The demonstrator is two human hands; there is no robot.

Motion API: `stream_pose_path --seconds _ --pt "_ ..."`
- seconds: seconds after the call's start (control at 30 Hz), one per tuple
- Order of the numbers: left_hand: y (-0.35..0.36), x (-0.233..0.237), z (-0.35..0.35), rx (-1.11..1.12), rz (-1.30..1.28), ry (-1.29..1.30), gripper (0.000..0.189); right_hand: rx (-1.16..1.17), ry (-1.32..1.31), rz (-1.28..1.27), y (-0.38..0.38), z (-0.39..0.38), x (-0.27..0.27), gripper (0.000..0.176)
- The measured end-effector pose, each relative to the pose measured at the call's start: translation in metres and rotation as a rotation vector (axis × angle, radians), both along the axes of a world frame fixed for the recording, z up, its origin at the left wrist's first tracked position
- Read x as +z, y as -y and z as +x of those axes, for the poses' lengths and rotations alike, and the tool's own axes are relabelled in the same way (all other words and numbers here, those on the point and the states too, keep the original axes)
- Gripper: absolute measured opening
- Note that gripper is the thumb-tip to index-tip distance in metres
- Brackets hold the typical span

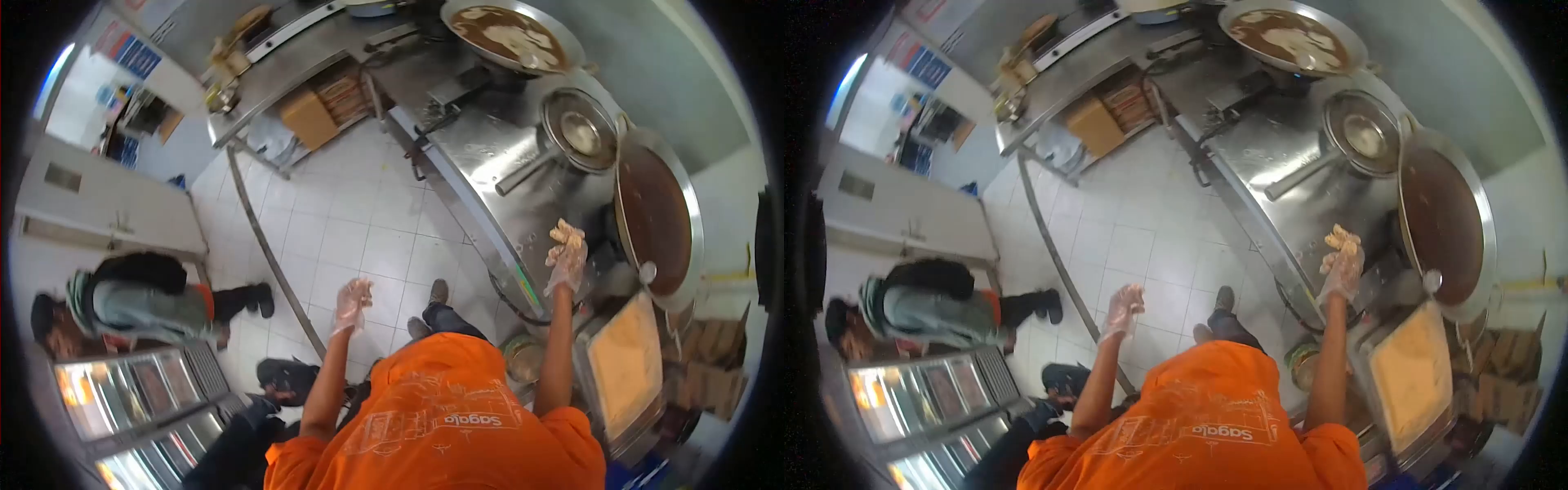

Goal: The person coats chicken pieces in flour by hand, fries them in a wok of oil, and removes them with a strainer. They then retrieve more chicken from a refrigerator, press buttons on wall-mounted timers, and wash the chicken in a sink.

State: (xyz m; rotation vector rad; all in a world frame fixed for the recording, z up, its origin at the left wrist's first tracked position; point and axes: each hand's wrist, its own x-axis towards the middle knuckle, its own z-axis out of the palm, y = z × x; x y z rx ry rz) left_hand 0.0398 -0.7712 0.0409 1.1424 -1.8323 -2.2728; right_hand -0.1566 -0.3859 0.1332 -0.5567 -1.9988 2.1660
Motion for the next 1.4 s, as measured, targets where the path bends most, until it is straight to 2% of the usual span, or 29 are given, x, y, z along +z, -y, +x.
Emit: stream_pose_path --seconds 0.03,0.07,0.17,0.23,0.43,0.47,0.5,0.57,0.63,0.7,0.77,0.8,0.83,0.87,0.9,0.97,1.03,1.1,1.17,1.23,1.27,1.3,1.33,1.37,1.4 --pt "-0.008 -0.016 0.028 -0.052 -0.009 -0.024 0.031 -0.003 -0.042 0.114 -0.016 0.026 -0.003 0.028" --pt "-0.012 -0.042 0.035 -0.077 0.009 0.004 0.031 -0.034 0.022 0.043 -0.027 0.017 -0.022 0.028" --pt "-0.018 -0.046 0.053 -0.157 0.037 0.098 0.034 -0.002 0.141 -0.135 -0.049 -0.025 -0.039 0.033" --pt "-0.022 -0.047 0.058 -0.154 0.042 0.160 0.034 0.007 0.330 -0.003 -0.051 -0.051 -0.036 0.038" --pt "0.007 -0.078 0.038 -0.137 0.012 0.124 0.034 -0.001 0.288 -0.227 -0.049 -0.138 -0.080 0.037" --pt "0.014 -0.078 0.031 -0.162 -0.115 0.140 0.035 0.084 0.358 -0.344 -0.054 -0.158 -0.084 0.043" --pt "0.017 -0.079 0.029 -0.185 -0.243 0.161 0.036 0.086 0.355 -0.348 -0.053 -0.166 -0.082 0.043" --pt "0.030 -0.091 0.029 -0.178 -0.336 0.210 0.038 0.017 0.390 -0.634 -0.044 -0.183 -0.068 0.044" --pt "0.051 -0.118 0.038 -0.174 -0.456 0.330 0.041 0.054 0.401 -0.676 -0.051 -0.198 -0.065 0.042" --pt "0.061 -0.125 0.047 -0.192 -0.502 0.387 0.041 0.082 0.419 -0.717 -0.068 -0.208 -0.077 0.041" --pt "0.069 -0.132 0.050 -0.214 -0.545 0.434 0.042 0.096 0.358 -0.492 -0.084 -0.224 -0.113 0.035" --pt "0.072 -0.135 0.054 -0.345 -0.721 0.402 0.043 -0.073 0.193 -0.399 -0.079 -0.218 -0.127 0.030" --pt "0.073 -0.142 0.060 -0.475 -0.893 0.365 0.043 -0.078 0.195 -0.396 -0.080 -0.211 -0.141 0.030" --pt "0.077 -0.159 0.063 -0.410 -0.750 0.492 0.046 -0.017 0.137 -0.187 -0.083 -0.203 -0.154 0.027" --pt "0.075 -0.156 0.060 -0.415 -0.747 0.486 0.046 0.043 0.078 0.024 -0.088 -0.196 -0.166 0.024" --pt "0.066 -0.145 0.047 -0.438 -0.633 0.686 0.046 0.159 -0.044 0.450 -0.096 -0.178 -0.179 0.018" --pt "0.069 -0.155 0.038 -0.496 -0.595 0.697 0.045 -0.097 0.334 -0.093 -0.008 -0.119 0.005 0.016" --pt "0.084 -0.180 0.026 -0.683 -0.622 0.714 0.043 -0.072 0.317 -0.081 -0.006 -0.102 0.017 0.014" --pt "0.110 -0.222 0.009 -0.692 -0.651 0.633 0.043 -0.054 0.296 -0.074 -0.001 -0.107 0.032 0.015" --pt "0.130 -0.248 -0.025 -0.709 -0.677 0.540 0.044 -0.130 0.109 -0.164 0.005 -0.116 0.054 0.012" --pt "0.142 -0.256 -0.045 -0.759 -0.730 0.404 0.043 -0.036 0.024 0.079 -0.003 -0.123 0.059 0.019" --pt "0.156 -0.260 -0.070 -0.806 -0.783 0.263 0.042 -0.014 0.119 0.466 -0.015 -0.138 0.071 0.029" --pt "0.173 -0.266 -0.100 -0.826 -0.786 0.251 0.042 0.011 0.156 0.622 -0.013 -0.155 0.093 0.035" --pt "0.188 -0.272 -0.132 -0.985 -1.063 0.081 0.041 -0.030 0.069 1.003 -0.002 -0.173 0.123 0.034" --pt "0.199 -0.276 -0.163 -1.126 -1.334 -0.108 0.040 0.032 0.227 0.813 0.004 -0.204 0.148 0.034"
